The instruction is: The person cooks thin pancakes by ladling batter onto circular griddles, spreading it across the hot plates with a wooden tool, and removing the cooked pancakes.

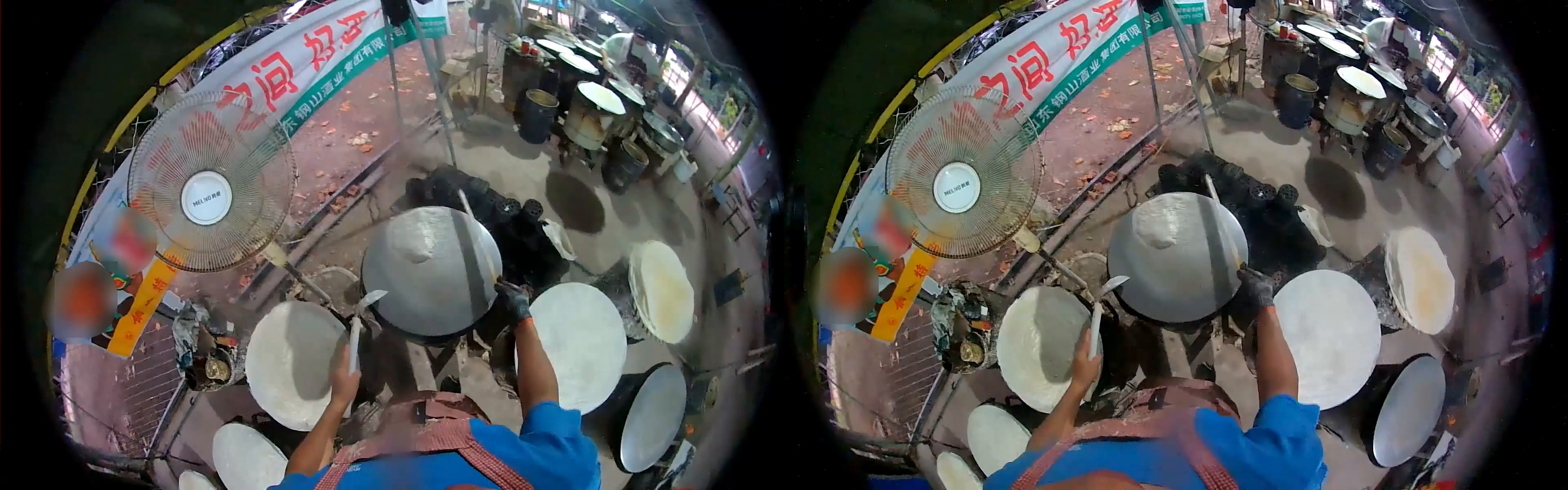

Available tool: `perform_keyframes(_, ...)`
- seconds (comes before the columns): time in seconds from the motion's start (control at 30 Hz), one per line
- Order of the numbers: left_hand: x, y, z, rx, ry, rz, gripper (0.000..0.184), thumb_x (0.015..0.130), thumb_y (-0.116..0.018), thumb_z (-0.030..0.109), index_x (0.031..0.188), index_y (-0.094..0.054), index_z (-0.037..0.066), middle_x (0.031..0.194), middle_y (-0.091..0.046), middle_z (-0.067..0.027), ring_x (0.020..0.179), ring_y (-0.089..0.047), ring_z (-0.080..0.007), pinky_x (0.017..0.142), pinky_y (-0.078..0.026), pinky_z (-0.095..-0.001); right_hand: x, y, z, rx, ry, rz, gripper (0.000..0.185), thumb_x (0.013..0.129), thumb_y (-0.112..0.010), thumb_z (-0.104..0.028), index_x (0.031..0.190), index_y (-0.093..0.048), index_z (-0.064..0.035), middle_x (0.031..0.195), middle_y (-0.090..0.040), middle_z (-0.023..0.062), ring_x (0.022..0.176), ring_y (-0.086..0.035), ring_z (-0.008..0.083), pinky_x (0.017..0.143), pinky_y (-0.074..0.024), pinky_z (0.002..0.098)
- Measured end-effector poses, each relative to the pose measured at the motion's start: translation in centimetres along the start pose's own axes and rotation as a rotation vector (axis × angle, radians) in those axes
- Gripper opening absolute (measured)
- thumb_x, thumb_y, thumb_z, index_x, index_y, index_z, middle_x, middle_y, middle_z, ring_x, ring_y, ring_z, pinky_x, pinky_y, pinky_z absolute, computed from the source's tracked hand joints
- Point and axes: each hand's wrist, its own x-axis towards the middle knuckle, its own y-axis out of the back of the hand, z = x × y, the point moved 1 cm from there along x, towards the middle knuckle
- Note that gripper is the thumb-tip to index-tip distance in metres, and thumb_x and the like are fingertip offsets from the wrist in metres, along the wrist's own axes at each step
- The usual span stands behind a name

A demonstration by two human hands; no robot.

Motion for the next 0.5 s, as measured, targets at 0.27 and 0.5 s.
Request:
perform_keyframes(0.27, -5.4, -0.2, 5.2, -0.295, 0.168, 0.117, 0.066, 0.069, -0.048, 0.003, 0.131, -0.024, 0.010, 0.108, -0.047, -0.0125, 0.060, -0.051, -0.0121, 0.045, -0.041, -0.0248, 3.7, 2.5, 2.5, -0.165, 0.064, -0.488, 0.030, 0.073, -0.058, -0.007, 0.103, -0.059, -0.0034, 0.098, -0.060, 0.0057, 0.082, -0.052, 0.0100, 0.070, -0.0441, 0.0247)
perform_keyframes(0.5, -9.2, -0.3, 4.1, -0.464, 0.567, 0.001, 0.065, 0.072, -0.052, 0.006, 0.131, -0.025, 0.012, 0.068, -0.051, -0.0041, 0.044, -0.045, -0.0106, 0.038, -0.037, -0.0251, 5.9, 0.7, 2.6, -0.765, 0.578, -0.625, 0.028, 0.076, -0.049, -0.007, 0.103, -0.058, -0.0089, 0.102, -0.058, 0.0072, 0.087, -0.054, 0.0191, 0.076, -0.0431, 0.0269)
